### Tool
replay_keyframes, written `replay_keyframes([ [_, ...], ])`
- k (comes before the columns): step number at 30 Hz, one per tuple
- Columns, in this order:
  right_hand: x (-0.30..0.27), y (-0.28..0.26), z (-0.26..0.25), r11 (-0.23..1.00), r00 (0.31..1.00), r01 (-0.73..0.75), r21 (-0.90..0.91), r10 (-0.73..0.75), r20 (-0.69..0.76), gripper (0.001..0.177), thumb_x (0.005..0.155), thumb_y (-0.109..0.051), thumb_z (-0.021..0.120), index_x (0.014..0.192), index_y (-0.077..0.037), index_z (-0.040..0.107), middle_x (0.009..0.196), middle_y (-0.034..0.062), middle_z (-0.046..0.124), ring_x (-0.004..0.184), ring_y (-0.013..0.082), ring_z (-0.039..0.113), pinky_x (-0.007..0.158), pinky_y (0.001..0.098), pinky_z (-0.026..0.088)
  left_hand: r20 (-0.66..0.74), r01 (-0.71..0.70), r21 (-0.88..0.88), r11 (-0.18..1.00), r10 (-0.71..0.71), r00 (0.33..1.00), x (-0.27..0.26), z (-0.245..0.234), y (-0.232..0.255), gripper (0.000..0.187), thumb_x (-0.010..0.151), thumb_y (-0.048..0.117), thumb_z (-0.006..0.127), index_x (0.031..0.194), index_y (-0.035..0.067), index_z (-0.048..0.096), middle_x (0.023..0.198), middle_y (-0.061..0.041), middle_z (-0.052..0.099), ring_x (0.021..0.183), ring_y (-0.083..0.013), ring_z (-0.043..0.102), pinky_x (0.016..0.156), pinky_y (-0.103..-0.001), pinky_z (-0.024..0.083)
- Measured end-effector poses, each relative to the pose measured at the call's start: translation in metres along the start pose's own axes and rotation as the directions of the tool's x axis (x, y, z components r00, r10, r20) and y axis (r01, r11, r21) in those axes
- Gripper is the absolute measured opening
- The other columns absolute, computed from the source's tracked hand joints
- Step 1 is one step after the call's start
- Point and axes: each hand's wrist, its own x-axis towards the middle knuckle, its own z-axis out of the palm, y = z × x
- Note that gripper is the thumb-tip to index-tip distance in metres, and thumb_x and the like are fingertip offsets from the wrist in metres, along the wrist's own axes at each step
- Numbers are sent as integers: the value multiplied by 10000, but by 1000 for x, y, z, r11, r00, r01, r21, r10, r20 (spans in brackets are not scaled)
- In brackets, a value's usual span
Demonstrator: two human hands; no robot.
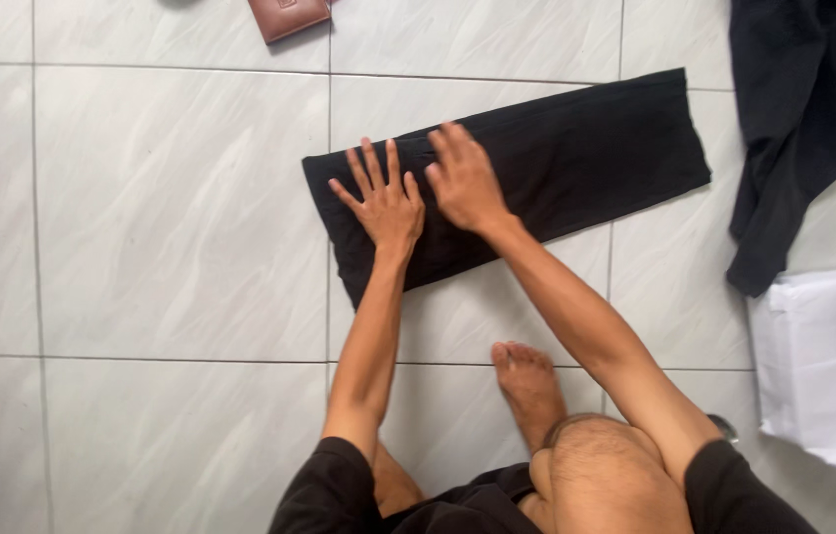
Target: The person folds a pair of black pants on a tiled floor, then places them into an open suitcase. They then unfold another pair of black pants and begin folding them again.
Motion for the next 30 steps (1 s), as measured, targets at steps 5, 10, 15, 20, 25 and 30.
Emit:
replay_keyframes([
  [5,3,-31,39,968,987,91,-235,-56,149,644,1049,-457,447,1612,-169,329,1702,82,195,1564,290,165,1224,623,146,111,59,-106,993,-47,993,17,8,-50,662,1127,442,381,1649,61,235,1739,-112,172,1610,-377,97,1282,-636,58],
  [10,-9,-19,37,964,982,94,-249,-49,181,616,1097,-446,429,1646,-198,303,1733,43,167,1598,263,134,1266,613,120,204,179,-98,979,-157,966,13,4,-93,683,1121,440,375,1644,41,191,1724,-152,108,1571,-451,74,1248,-641,94],
  [15,-6,-18,36,969,976,79,-235,-27,218,627,1079,-449,435,1640,-204,301,1730,39,158,1587,260,122,1248,623,112,257,168,-121,978,-132,957,15,-18,-90,710,1093,447,421,1640,58,188,1718,-157,78,1562,-467,51,1226,-666,89],
  [20,-8,-13,43,956,980,103,-276,-49,194,630,1091,-438,444,1651,-185,300,1737,52,146,1599,264,108,1247,642,115,183,95,-194,976,-59,981,-39,-46,-64,744,1060,446,478,1626,44,210,1714,-170,107,1589,-393,94,1233,-642,95],
  [25,-6,-14,49,949,983,121,-290,-73,170,621,1096,-383,434,1659,-169,282,1739,64,141,1598,280,111,1241,648,116,174,29,-258,966,16,985,-70,-48,-69,679,1056,391,484,1631,88,288,1719,-68,203,1594,-270,158,1285,-527,138],
  [30,-3,-20,47,952,980,123,-279,-72,186,615,1102,-380,427,1660,-174,270,1738,61,124,1600,287,103,1241,660,105,148,26,-248,968,11,989,-80,-37,-74,617,1072,335,474,1613,73,334,1716,-73,244,1600,-276,179,1291,-523,147],
])
